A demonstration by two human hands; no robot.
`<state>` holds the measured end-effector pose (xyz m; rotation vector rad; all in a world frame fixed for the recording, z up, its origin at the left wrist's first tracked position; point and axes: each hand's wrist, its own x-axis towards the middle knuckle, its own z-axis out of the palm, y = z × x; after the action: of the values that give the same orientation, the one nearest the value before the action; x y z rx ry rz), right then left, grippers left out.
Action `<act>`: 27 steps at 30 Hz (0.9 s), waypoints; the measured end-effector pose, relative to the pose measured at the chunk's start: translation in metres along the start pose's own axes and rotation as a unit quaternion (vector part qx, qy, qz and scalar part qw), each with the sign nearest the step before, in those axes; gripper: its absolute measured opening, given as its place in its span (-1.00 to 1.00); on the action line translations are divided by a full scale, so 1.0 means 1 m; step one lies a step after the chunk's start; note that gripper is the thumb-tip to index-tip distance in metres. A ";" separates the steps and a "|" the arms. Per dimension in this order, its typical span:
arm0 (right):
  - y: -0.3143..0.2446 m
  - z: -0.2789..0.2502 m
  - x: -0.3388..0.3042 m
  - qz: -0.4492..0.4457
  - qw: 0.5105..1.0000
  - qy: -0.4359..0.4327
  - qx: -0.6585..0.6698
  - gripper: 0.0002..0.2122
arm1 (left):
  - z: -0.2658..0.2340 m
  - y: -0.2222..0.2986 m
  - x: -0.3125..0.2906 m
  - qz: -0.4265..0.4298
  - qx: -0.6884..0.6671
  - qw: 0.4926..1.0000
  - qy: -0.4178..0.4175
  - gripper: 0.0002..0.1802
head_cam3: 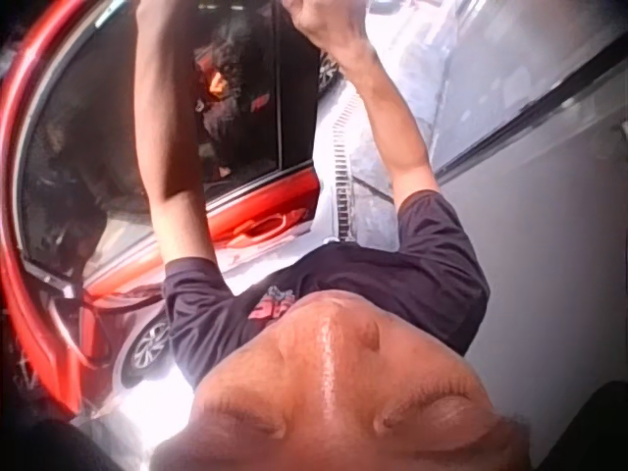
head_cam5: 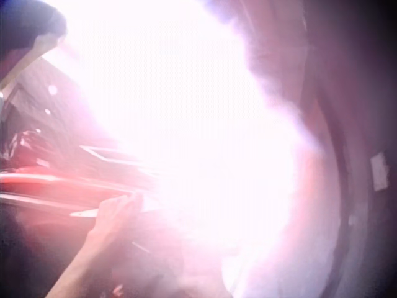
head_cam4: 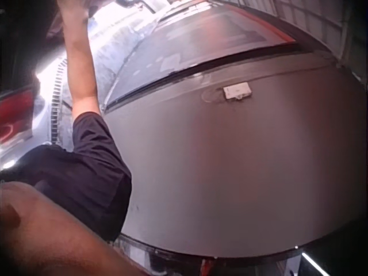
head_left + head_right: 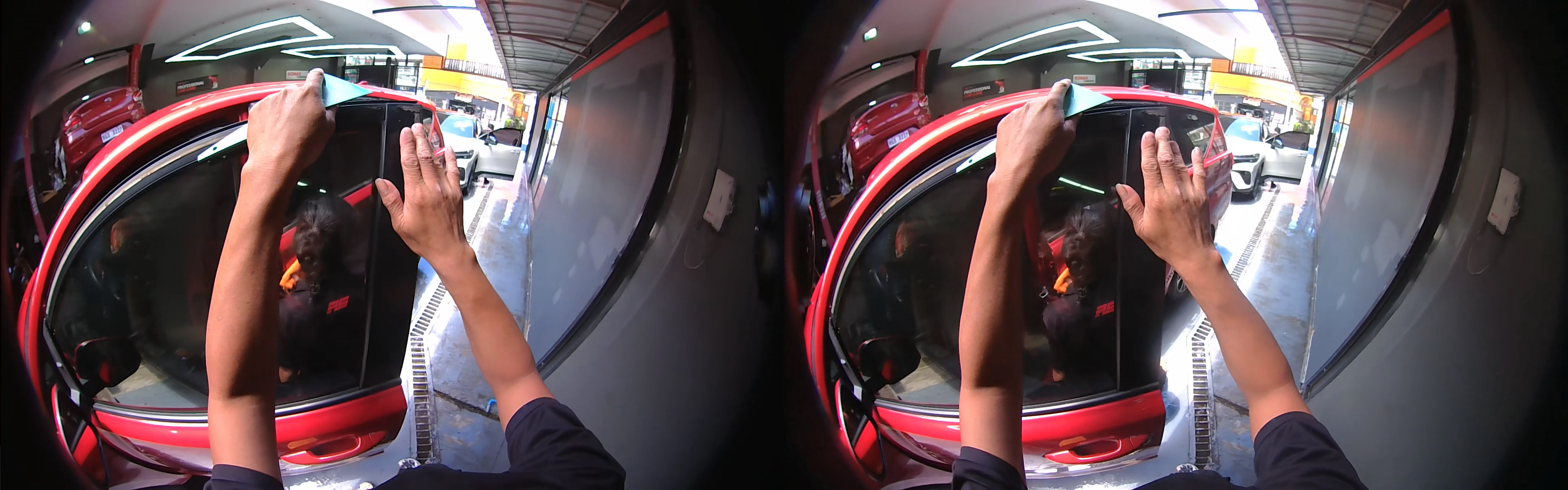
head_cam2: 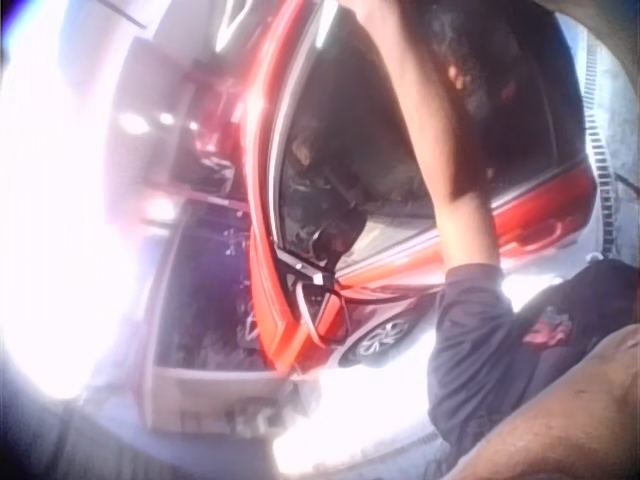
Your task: The person applies a dark tint film to the side window of a red car using a green squeegee. They smooth the film onto the glass, press the edges, and trim the excess material along the window frame.
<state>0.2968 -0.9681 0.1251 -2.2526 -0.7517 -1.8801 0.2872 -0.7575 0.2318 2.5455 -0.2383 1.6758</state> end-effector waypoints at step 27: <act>0.001 0.013 -0.012 0.044 0.993 0.078 0.080 -0.39 | 0.007 0.000 -0.008 -0.011 -0.009 0.999 0.034 -0.40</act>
<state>0.3073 -0.9670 0.1114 -1.9846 -0.7379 -1.8582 0.2907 -0.7583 0.2220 2.4640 -0.2180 1.7394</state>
